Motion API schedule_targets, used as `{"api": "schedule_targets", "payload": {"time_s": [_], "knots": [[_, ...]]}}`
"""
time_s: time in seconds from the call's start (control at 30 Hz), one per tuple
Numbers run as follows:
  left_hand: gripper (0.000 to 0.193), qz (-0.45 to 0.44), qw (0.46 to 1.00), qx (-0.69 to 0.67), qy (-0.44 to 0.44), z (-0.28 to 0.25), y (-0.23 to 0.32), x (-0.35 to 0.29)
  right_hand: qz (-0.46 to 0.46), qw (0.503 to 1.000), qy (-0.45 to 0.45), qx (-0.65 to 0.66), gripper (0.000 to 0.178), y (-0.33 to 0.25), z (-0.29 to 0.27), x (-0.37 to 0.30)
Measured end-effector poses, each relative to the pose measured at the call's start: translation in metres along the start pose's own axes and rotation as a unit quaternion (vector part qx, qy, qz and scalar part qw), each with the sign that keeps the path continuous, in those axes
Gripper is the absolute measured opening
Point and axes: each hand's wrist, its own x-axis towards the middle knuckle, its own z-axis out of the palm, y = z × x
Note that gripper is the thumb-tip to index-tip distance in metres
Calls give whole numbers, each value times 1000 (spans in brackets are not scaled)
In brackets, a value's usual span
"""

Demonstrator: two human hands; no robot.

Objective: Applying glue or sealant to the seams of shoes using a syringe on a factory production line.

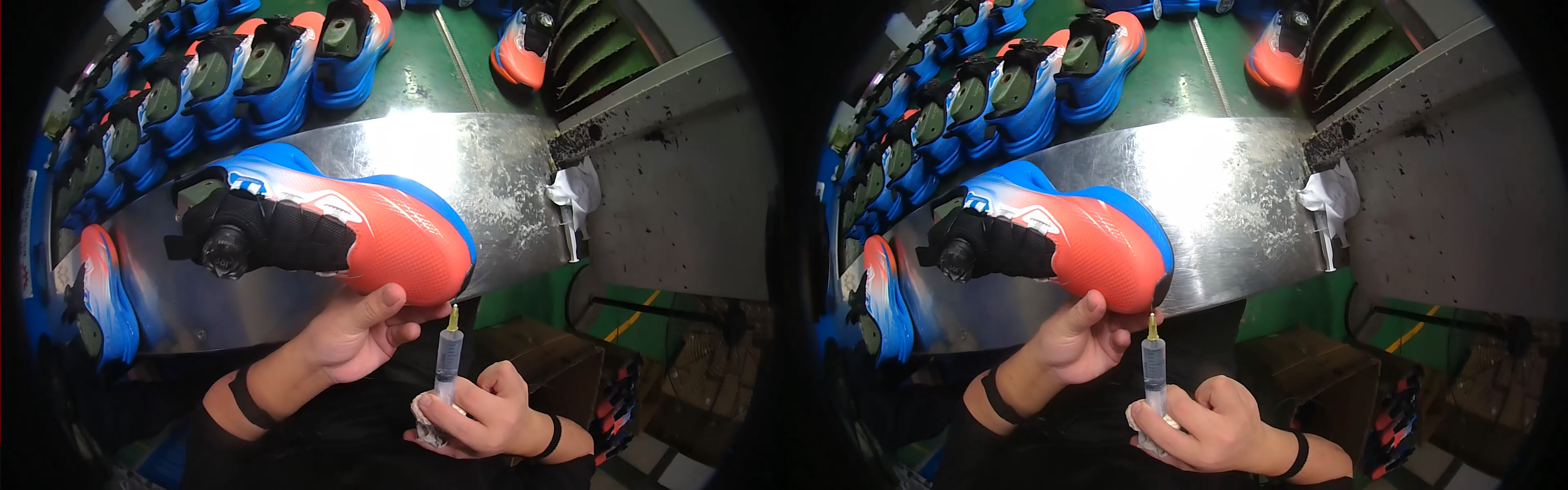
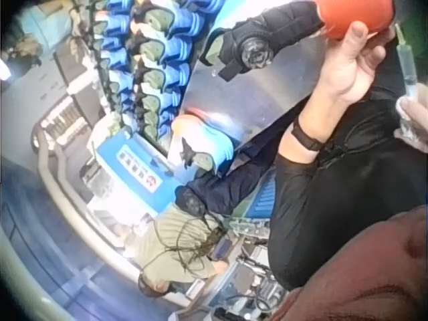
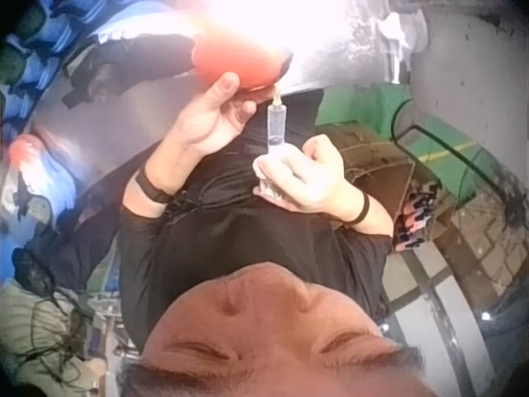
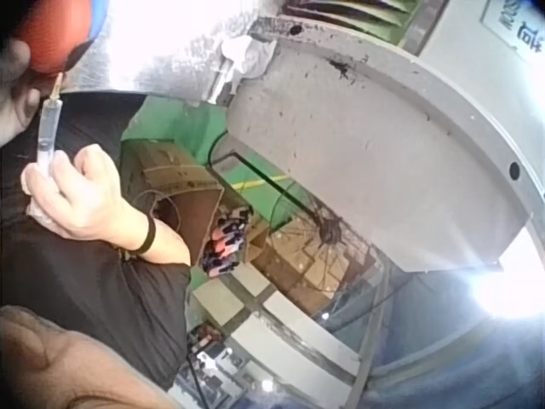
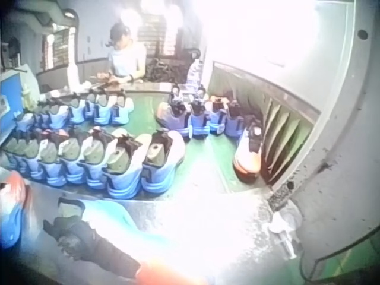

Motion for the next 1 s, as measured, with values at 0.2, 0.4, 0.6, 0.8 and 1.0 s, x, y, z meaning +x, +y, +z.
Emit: {"api": "schedule_targets", "payload": {"time_s": [0.2, 0.4, 0.6, 0.8, 1.0], "knots": [[40, 12, 1000, -15, 13, 3, -1, 1, 1, 1000, 22, 1, 33, 2, 8, -2], [55, -33, 999, 30, -28, -32, -4, -46, 12, 997, 81, -8, 47, 21, -4, -10], [75, 111, 939, 246, 213, -5, 33, -138, 17, 988, 149, -36, 61, 102, 19, 20], [70, 136, 914, 340, 175, 11, 88, -30, 69, 979, 194, 1, 64, 139, 22, 31], [43, 145, 912, 356, 144, 14, 138, 147, 99, 979, 175, 32, 63, 141, 21, 32]]}}
